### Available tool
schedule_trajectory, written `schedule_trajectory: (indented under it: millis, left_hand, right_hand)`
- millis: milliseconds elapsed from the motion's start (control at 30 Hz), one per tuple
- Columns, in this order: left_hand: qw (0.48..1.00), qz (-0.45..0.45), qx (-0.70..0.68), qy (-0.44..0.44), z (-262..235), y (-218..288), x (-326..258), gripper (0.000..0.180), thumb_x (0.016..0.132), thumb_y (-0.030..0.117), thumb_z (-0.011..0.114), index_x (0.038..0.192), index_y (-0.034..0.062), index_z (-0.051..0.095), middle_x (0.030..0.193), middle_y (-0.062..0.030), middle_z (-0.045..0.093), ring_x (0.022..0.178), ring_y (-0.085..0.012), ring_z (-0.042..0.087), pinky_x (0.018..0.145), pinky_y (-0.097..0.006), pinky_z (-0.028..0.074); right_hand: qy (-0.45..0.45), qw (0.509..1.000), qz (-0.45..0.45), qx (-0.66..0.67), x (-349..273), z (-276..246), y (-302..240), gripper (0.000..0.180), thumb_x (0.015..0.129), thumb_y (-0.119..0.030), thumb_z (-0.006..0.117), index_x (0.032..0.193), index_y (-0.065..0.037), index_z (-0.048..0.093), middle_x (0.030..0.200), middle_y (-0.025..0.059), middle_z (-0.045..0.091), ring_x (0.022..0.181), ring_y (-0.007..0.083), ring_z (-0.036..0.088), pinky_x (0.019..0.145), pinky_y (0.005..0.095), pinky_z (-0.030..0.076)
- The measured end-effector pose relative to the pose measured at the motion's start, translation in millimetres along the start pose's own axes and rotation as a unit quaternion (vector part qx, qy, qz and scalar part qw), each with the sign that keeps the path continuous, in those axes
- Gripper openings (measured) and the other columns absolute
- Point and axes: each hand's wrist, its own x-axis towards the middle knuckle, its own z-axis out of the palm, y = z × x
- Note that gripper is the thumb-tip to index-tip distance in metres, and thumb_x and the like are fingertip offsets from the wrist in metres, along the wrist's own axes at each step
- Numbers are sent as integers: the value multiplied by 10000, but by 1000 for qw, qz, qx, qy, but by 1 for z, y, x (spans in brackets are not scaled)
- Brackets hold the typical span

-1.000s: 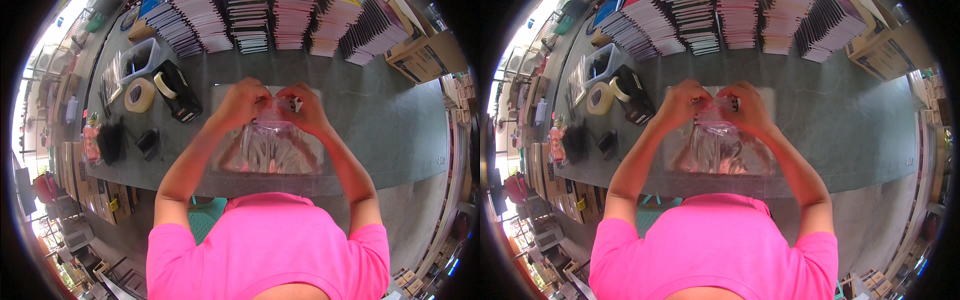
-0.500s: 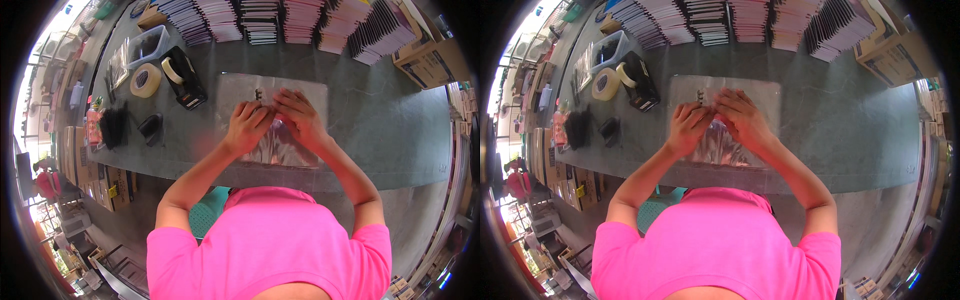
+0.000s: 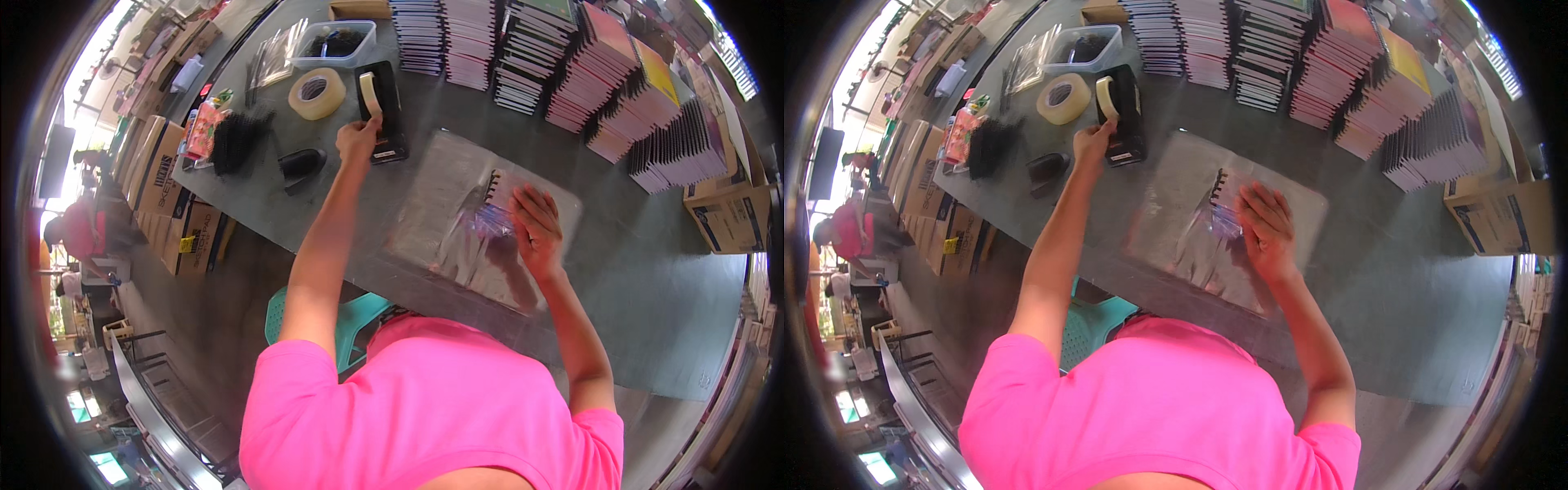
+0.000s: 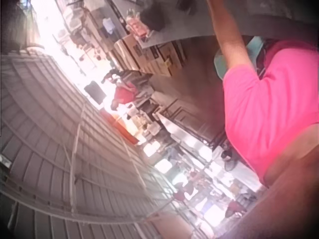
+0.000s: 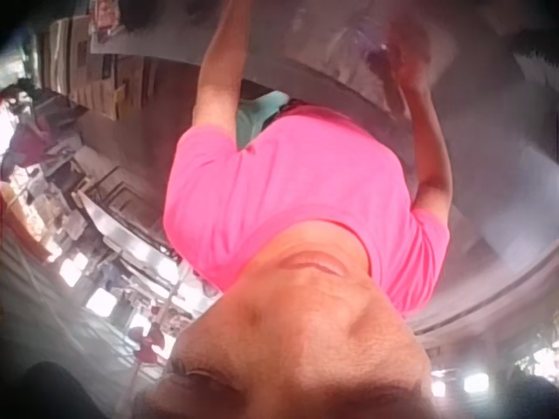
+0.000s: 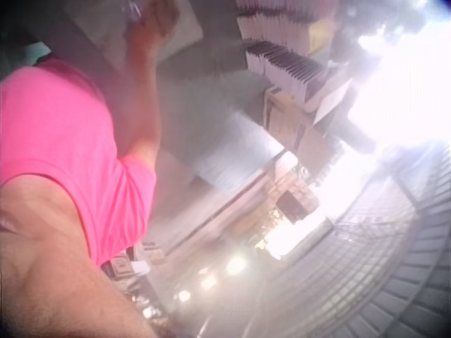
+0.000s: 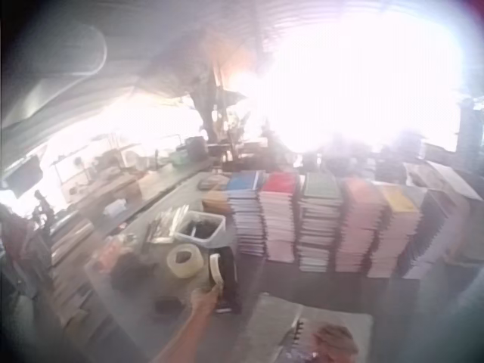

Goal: The person places stacks of multicolored notebooks into plastic bags by hand and seals the bags using tape from a dispenser.

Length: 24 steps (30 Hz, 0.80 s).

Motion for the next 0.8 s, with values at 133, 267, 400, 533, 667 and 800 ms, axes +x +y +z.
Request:
schedule_trajectory:
  millis: [133,267,400,533,667,800]
  left_hand:
    - [993,24,-117,6,8,21,-40,418,819,401,633,803,-16,649,613,-48,552,522,-211,506,563,-368,453]
    - [979,-70,-179,-74,-3,-30,-63,292,791,299,658,782,7,660,651,-81,603,532,-251,550,551,-364,476]
    - [901,172,399,2,-31,0,-59,152,804,126,609,819,-21,643,702,-40,626,644,-128,594,624,-270,496]
    - [968,41,-123,-215,5,33,-149,174,852,166,595,818,4,646,655,-18,583,541,-80,501,454,-224,375]
    - [908,-65,-250,-331,56,51,-216,250,882,241,592,796,11,639,627,-21,567,472,-70,462,391,-219,320]
    - [956,16,-156,-249,82,61,-230,315,869,274,615,689,15,608,575,-35,548,437,-80,434,395,-252,332]
  right_hand:
    - [-5,1000,9,-7,-2,-5,5,189,786,-41,639,971,-66,664,1110,65,630,1113,235,556,973,412,376]
    - [-5,1000,-1,-11,0,-6,1,236,787,-42,638,1021,-78,651,1115,64,628,1112,235,556,968,416,379]
    - [-3,1000,0,-3,-1,-7,2,324,782,-49,647,1102,-90,619,1128,64,620,1112,221,556,964,414,385]
    - [9,1000,22,-5,0,-5,2,378,778,-52,649,1150,-80,591,1145,70,610,1114,215,553,961,413,390]
    - [3,1000,11,10,1,-6,2,429,769,-30,638,1189,-59,556,1152,79,606,1120,220,547,966,421,386]
    - [-17,1000,15,20,-5,-8,4,508,743,-39,652,1232,-54,514,1179,84,590,1140,228,531,973,427,380]
